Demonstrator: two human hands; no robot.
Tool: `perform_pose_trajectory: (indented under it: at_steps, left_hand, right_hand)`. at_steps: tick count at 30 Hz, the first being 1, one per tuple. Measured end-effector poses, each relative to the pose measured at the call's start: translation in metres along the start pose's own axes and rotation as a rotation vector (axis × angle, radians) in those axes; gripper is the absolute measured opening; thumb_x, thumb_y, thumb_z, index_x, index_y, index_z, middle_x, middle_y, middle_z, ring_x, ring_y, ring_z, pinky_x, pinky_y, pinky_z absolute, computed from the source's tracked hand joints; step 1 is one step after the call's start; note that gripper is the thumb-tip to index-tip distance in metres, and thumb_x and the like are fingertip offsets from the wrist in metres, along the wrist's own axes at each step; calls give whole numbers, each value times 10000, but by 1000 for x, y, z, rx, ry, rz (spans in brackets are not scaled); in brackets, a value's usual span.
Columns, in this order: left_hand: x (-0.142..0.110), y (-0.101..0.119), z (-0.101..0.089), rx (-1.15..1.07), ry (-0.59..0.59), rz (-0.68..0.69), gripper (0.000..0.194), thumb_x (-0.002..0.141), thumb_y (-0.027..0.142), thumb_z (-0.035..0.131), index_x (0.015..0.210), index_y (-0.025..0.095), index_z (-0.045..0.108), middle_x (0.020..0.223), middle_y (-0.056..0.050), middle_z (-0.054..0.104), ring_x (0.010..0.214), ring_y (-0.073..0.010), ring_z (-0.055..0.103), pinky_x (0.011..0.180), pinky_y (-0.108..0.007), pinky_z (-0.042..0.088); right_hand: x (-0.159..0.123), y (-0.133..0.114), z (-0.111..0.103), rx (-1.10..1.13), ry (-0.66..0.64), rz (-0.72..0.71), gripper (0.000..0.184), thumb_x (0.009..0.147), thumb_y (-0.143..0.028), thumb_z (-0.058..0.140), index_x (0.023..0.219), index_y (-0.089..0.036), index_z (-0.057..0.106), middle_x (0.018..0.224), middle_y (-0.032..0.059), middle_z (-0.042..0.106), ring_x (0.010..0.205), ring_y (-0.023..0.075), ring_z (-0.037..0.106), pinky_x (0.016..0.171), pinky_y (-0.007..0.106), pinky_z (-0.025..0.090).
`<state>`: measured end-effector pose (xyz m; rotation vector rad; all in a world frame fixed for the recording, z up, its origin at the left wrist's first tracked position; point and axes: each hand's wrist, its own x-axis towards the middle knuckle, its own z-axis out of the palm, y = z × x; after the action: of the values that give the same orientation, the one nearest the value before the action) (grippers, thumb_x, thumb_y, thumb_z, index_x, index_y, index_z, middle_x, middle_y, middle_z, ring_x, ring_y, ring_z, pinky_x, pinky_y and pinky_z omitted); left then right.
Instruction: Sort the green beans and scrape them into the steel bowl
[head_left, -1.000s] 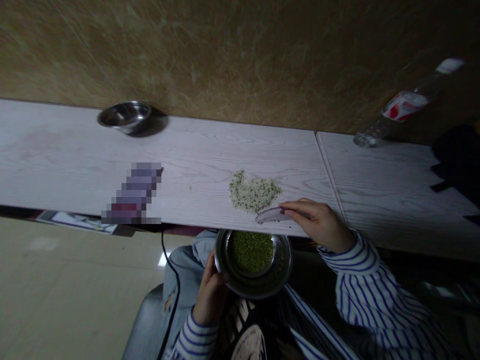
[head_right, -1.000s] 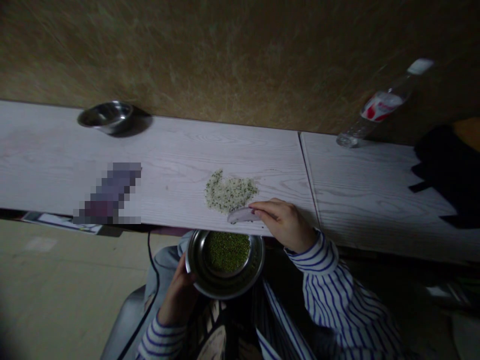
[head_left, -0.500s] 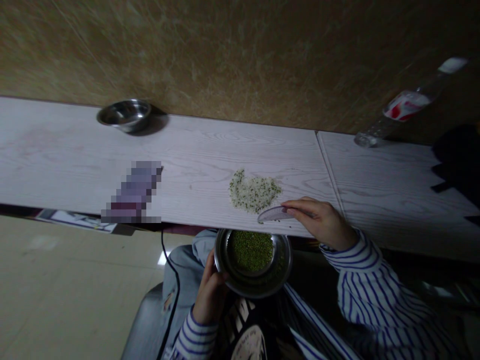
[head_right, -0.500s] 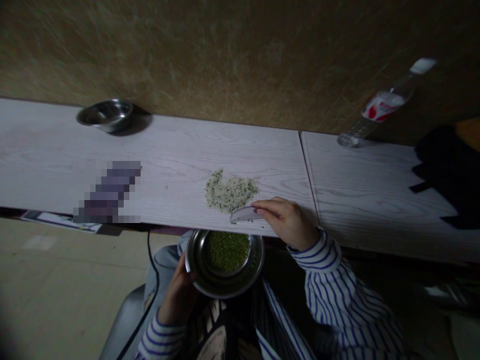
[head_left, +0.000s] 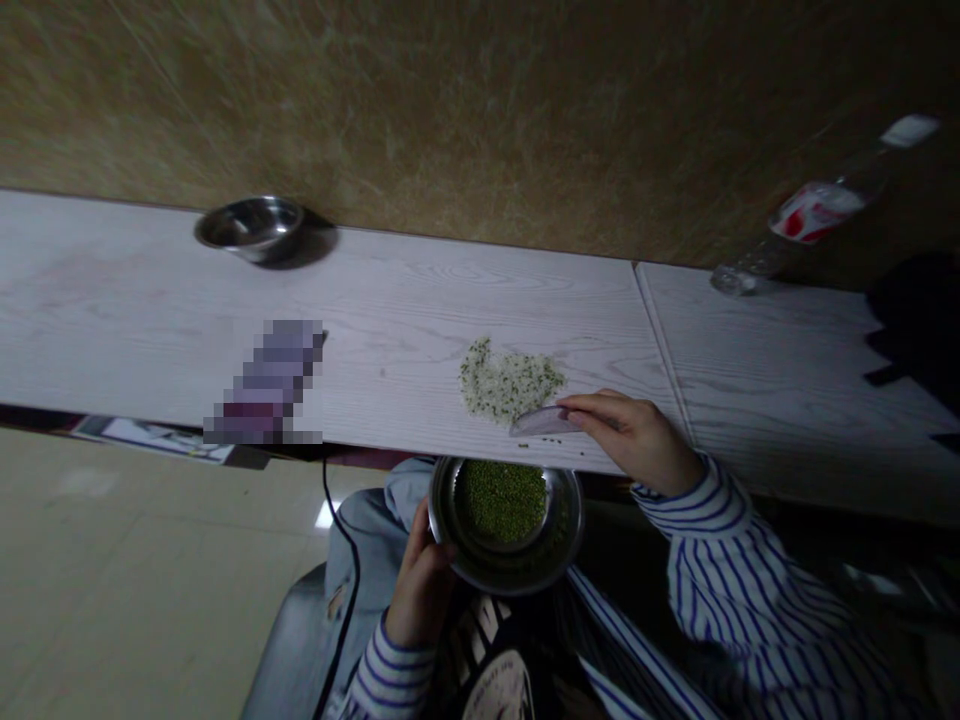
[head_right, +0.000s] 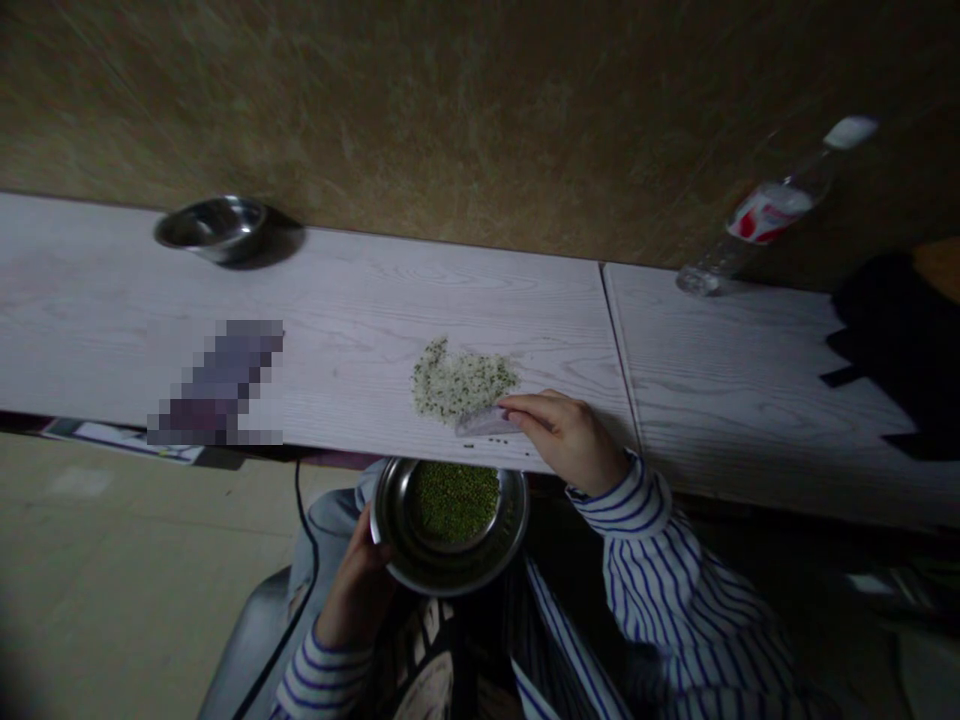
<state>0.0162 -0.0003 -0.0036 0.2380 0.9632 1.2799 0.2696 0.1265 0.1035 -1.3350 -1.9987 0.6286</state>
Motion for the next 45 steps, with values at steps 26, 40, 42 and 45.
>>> perform_pose_trajectory:
  at_steps: [26, 40, 42, 45]
  left_hand:
    - [-3, 5, 8, 14, 5, 6, 605, 659, 163, 693, 1258, 249, 672, 1188, -75, 732, 1151, -322, 625, 922, -405, 510]
    - [-1, 3, 4, 9, -38, 8, 611, 667, 181, 695, 1270, 272, 657, 1196, -64, 728, 1135, -307, 620, 886, -386, 510]
    - [-2, 3, 4, 8, -35, 6, 603, 676, 176, 694, 1270, 277, 658, 1183, -59, 731, 1147, -304, 616, 892, -380, 511]
    - [-3, 3, 5, 4, -19, 22, 599, 684, 196, 699, 1278, 264, 656, 1170, -66, 729, 1176, -317, 605, 926, -390, 506]
  right_hand:
    - [-5, 9, -6, 56, 31, 54, 218, 876, -256, 626, 1010, -213, 792, 941, 57, 799, 850, 198, 747, 760, 306, 607]
    - [-8, 6, -6, 74, 23, 55, 209, 862, -255, 633, 987, -206, 793, 942, 64, 800, 847, 196, 749, 761, 304, 613]
    - [-11, 7, -9, 65, 38, 76, 212, 863, -267, 633, 991, -209, 792, 947, 61, 801, 859, 200, 751, 775, 309, 615]
    - [-20, 11, -12, 27, 115, 146, 222, 865, -291, 634, 1004, -209, 787, 967, 62, 803, 897, 218, 756, 839, 342, 614]
